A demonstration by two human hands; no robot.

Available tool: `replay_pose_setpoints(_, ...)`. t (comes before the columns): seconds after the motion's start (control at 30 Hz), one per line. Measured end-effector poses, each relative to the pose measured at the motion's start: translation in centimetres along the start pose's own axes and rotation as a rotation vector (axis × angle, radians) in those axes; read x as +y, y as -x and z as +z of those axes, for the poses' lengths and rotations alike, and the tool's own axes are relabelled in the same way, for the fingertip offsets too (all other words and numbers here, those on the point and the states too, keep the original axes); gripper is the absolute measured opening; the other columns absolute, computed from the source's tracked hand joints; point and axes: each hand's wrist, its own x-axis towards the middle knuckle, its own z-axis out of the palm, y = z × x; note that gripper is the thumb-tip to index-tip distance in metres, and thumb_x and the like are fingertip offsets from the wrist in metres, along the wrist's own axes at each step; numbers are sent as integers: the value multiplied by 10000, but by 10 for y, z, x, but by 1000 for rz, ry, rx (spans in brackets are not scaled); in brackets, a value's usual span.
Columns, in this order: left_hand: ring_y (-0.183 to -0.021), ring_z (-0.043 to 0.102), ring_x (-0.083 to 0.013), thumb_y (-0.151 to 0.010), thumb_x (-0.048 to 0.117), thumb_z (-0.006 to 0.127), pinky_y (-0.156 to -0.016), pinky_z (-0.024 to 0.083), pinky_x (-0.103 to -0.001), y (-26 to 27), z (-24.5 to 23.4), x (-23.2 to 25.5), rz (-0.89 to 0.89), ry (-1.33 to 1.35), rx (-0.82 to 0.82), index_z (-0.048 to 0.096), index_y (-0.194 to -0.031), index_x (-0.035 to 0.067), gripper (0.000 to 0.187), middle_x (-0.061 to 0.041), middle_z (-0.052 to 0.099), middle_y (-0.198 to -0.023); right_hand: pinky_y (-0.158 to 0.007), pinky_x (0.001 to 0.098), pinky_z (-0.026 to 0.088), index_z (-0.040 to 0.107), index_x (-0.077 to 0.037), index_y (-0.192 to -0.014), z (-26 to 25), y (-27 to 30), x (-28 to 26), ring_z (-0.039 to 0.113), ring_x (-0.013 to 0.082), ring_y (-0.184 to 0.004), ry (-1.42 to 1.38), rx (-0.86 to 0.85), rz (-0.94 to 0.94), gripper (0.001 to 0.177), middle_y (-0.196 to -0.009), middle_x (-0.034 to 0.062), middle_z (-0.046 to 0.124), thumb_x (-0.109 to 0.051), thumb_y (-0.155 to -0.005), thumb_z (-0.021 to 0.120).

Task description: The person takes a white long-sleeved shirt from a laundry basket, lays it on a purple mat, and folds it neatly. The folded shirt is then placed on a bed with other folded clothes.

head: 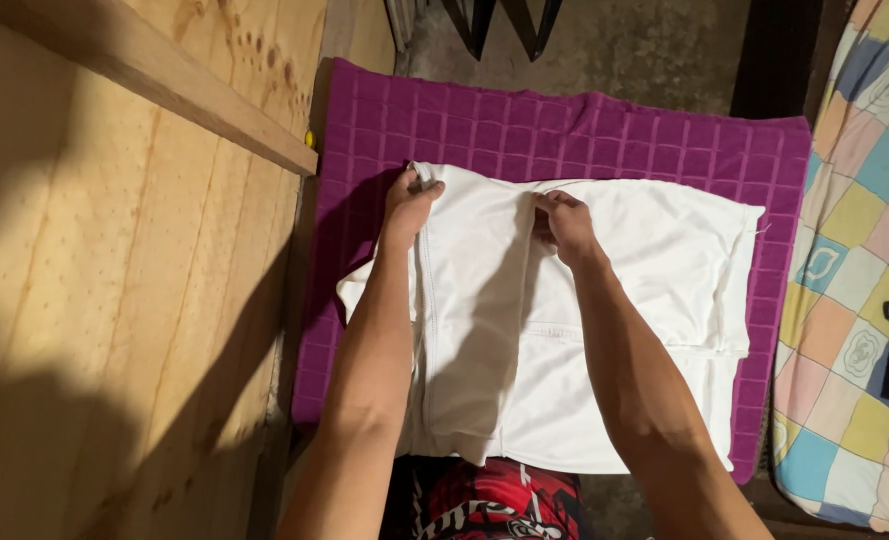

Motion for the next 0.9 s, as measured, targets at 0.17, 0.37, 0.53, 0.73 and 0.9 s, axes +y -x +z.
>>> replay_pose_setpoints(0.17,-1094,719,-241,-847,108,767,-952,555,-342,-7,2,-27,68,23,-8,447,-1493,63,722,-151,703,-1268,-444,310,431,665,-9,-999,-9,-14,29,564,151,-565,217,37,-22,90,-786,95,660,-79,-956,703)
replay_pose_setpoints(0.37,-1018,722,-243,-860,162,766,-878,582,-360,36,-8,1,127,-224,99,485,-1457,94,663,-149,701,-1213,-563,317,538,694,-18,-1123,5,10,29,681,169,-682,294,239,-86,237,-876,83,731,-121,-910,680)
replay_pose_setpoints(0.53,-1047,671,-287,-857,192,818,-903,548,-415,64,-15,-27,313,-253,234,545,-1372,47,601,-166,669,-1183,-802,378,555,748,-33,-1120,-13,10,90,714,241,-850,654,407,-386,281,-967,144,759,-202,-900,708)
replay_pose_setpoints(0.73,-1015,680,-275,-922,243,739,-858,559,-420,133,-21,-64,261,-371,234,612,-1235,46,391,-150,661,-1144,-786,410,548,681,2,-1098,19,91,122,711,314,-833,606,458,-382,317,-896,186,745,-200,-854,694)
replay_pose_setpoints(0.9,-818,709,-356,-898,339,745,-758,530,-475,212,-28,-97,292,-488,186,614,-1024,46,345,-152,730,-838,-785,413,554,653,6,-1132,32,159,146,717,330,-823,591,454,-261,356,-907,210,743,-256,-893,679)
